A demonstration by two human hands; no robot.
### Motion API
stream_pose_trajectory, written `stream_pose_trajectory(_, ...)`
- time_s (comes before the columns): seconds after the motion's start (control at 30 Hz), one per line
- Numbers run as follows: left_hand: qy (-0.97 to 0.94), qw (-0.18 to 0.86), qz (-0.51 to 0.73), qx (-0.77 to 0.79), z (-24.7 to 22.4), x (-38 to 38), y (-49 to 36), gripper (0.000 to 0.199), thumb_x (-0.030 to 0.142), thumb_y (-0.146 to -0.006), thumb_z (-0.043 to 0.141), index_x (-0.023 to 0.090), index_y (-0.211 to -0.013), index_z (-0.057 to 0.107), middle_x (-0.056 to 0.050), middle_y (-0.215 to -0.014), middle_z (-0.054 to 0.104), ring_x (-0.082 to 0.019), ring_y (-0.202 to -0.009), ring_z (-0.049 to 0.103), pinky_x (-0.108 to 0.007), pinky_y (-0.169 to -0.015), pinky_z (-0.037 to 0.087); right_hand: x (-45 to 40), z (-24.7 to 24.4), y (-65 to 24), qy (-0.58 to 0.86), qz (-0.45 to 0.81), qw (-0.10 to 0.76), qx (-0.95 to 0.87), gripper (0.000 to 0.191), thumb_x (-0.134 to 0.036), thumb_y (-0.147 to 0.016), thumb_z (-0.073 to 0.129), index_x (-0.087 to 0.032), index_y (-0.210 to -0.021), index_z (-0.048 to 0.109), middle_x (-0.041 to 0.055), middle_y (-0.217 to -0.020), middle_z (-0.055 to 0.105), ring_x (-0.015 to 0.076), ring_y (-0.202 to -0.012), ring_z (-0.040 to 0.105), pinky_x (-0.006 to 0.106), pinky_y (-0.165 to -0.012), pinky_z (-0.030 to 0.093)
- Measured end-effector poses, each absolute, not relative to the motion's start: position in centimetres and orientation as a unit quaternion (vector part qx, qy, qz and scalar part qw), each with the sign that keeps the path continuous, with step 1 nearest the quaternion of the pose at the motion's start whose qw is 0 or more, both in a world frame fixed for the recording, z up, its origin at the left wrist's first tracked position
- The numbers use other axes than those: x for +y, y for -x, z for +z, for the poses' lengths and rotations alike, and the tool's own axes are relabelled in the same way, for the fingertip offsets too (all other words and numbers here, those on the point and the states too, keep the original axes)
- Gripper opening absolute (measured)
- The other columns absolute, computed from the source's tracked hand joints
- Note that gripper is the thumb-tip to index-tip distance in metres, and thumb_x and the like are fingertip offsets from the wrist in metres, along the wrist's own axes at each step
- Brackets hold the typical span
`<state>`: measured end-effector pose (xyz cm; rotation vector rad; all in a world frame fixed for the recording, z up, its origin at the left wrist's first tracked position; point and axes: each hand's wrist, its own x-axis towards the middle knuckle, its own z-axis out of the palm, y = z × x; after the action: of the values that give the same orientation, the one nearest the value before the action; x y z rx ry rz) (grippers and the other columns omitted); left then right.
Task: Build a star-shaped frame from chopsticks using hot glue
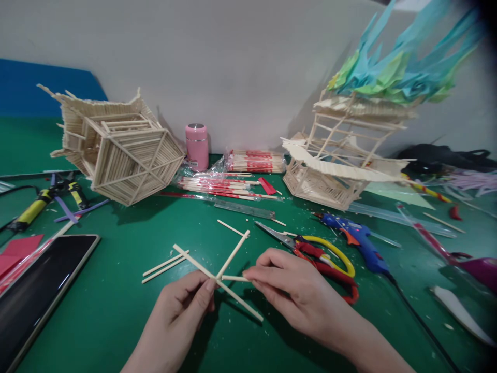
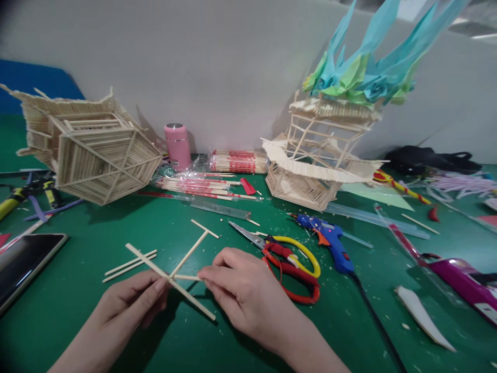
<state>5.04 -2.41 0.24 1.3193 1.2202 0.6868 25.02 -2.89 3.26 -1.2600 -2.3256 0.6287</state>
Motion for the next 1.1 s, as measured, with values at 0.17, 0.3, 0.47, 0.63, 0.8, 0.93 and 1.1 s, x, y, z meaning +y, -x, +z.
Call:
stream_pose_trajectory(0.17, -0.558, 0.578, 0.289, 0.521, 0.19, -2.48, -4.97, 0.035, 0.047, -0.079, 0.043, 0.018, -0.060, 0.050, 0.003, -0.055, 0.040, -0.010, -0.049, 0.031, -0.021, -0.044, 0.022, -2.85, 3.21, -24.97, 0.450, 0.232, 0.214, -0.835, 0.025, -0.019, -0.088, 0.039, -0.021, -0.101, 0.061, 0.0042, -0.084, 0.054, 0.0143, -0.077, 0.051, 0.025, -0.065, 0.040)
stream_pose_trajectory(0.3, -0.555, 0.582, 0.290, 0.519, 0.29, -2.67, -4.96, 0.034, 0.046, -0.079, 0.044, 0.018, -0.061, 0.051, 0.004, -0.055, 0.040, -0.010, -0.049, 0.033, -0.021, -0.045, 0.024, -2.85, 3.13, -24.84, 0.447, 0.238, 0.217, -0.834, 0.025, -0.018, -0.088, 0.040, -0.022, -0.101, 0.061, 0.0036, -0.083, 0.054, 0.0138, -0.076, 0.050, 0.025, -0.064, 0.039)
stream_pose_trajectory(0.47, -0.547, 0.591, 0.293, 0.515, 0.33, -2.69, -4.96, 0.035, 0.046, -0.079, 0.045, 0.018, -0.059, 0.050, 0.004, -0.053, 0.040, -0.009, -0.048, 0.032, -0.021, -0.044, 0.022, -2.79, 2.98, -24.72, 0.441, 0.237, 0.231, -0.834, 0.023, -0.018, -0.088, 0.041, -0.021, -0.100, 0.060, 0.0039, -0.084, 0.053, 0.0139, -0.076, 0.049, 0.025, -0.064, 0.039)
stream_pose_trajectory(0.63, -0.526, 0.611, 0.295, 0.513, 0.47, -2.58, -5.04, 0.036, 0.044, -0.079, 0.045, 0.017, -0.056, 0.048, 0.005, -0.051, 0.038, -0.008, -0.047, 0.032, -0.021, -0.044, 0.021, -2.76, 2.66, -24.79, 0.445, 0.227, 0.244, -0.831, 0.022, -0.018, -0.088, 0.041, -0.021, -0.097, 0.061, 0.0040, -0.084, 0.053, 0.0140, -0.076, 0.049, 0.025, -0.064, 0.040)
stream_pose_trajectory(0.8, -0.516, 0.621, 0.297, 0.511, 0.53, -2.56, -5.07, 0.035, 0.045, -0.079, 0.046, 0.017, -0.057, 0.049, 0.005, -0.052, 0.040, -0.008, -0.047, 0.032, -0.021, -0.044, 0.022, -2.65, 2.45, -25.01, 0.449, 0.223, 0.250, -0.828, 0.021, -0.017, -0.087, 0.042, -0.021, -0.097, 0.061, 0.0037, -0.085, 0.053, 0.0139, -0.076, 0.050, 0.025, -0.065, 0.039)
stream_pose_trajectory(0.93, -0.513, 0.625, 0.300, 0.507, 0.25, -2.51, -4.98, 0.034, 0.045, -0.078, 0.047, 0.017, -0.059, 0.050, 0.004, -0.053, 0.041, -0.008, -0.047, 0.033, -0.020, -0.044, 0.022, -2.73, 2.61, -25.21, 0.450, 0.231, 0.243, -0.828, 0.022, -0.017, -0.087, 0.042, -0.021, -0.098, 0.061, 0.0036, -0.085, 0.053, 0.0137, -0.076, 0.050, 0.025, -0.065, 0.039)
stream_pose_trajectory(1.1, -0.544, 0.600, 0.297, 0.506, 0.01, -2.49, -4.85, 0.037, 0.046, -0.079, 0.045, 0.017, -0.058, 0.050, 0.004, -0.052, 0.040, -0.008, -0.047, 0.032, -0.020, -0.043, 0.022, -2.79, 2.87, -25.20, 0.451, 0.229, 0.233, -0.831, 0.022, -0.017, -0.088, 0.041, -0.021, -0.098, 0.061, 0.0037, -0.084, 0.053, 0.0139, -0.076, 0.050, 0.025, -0.064, 0.039)
